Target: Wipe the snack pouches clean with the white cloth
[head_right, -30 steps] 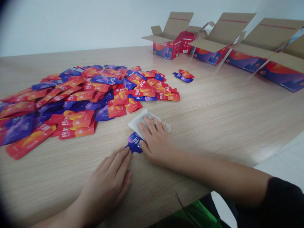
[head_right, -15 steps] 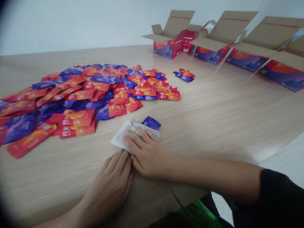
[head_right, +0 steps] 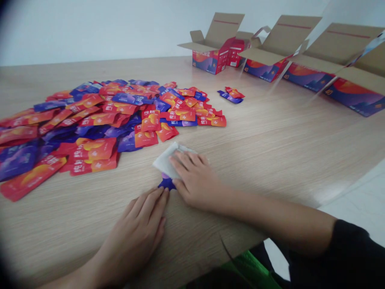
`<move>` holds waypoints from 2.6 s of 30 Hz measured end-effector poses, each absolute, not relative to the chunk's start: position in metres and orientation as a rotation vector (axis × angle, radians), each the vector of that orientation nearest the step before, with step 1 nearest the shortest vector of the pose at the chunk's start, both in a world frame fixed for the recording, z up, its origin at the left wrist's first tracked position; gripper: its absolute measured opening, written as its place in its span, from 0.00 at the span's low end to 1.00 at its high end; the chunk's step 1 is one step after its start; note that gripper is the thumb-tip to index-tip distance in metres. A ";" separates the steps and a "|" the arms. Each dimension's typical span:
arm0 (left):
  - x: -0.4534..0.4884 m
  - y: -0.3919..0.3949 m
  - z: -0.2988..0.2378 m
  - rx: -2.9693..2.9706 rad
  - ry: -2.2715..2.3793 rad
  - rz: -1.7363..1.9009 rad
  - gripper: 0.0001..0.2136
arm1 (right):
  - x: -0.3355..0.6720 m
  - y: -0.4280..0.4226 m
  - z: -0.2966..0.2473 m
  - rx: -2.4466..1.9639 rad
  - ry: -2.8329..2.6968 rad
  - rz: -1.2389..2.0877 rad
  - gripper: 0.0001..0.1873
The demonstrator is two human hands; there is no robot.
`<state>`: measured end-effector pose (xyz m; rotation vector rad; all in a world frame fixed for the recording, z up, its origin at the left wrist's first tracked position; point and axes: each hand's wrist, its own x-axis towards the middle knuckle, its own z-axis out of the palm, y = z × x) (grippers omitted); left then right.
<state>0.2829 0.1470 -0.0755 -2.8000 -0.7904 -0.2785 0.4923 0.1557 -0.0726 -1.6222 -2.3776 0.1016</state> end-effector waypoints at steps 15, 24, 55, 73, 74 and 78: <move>0.281 0.151 -0.072 -2.834 -0.790 -0.346 0.21 | 0.497 0.162 -0.075 -1.741 -2.271 0.063 0.29; 0.282 0.150 -0.074 -2.858 -0.782 -0.361 0.20 | 0.497 0.159 -0.073 -1.637 -2.372 0.111 0.29; 0.283 0.150 -0.074 -2.839 -0.787 -0.359 0.21 | 0.488 0.155 -0.079 -1.615 -2.363 0.034 0.29; 0.283 0.154 -0.075 -2.877 -0.786 -0.335 0.22 | 0.496 0.165 -0.079 -1.672 -2.329 0.026 0.29; 0.283 0.154 -0.075 -2.881 -0.789 -0.338 0.22 | 0.498 0.166 -0.079 -1.737 -2.279 0.014 0.29; 0.283 0.153 -0.074 -2.879 -0.783 -0.360 0.21 | 0.488 0.158 -0.080 -1.692 -2.299 -0.001 0.29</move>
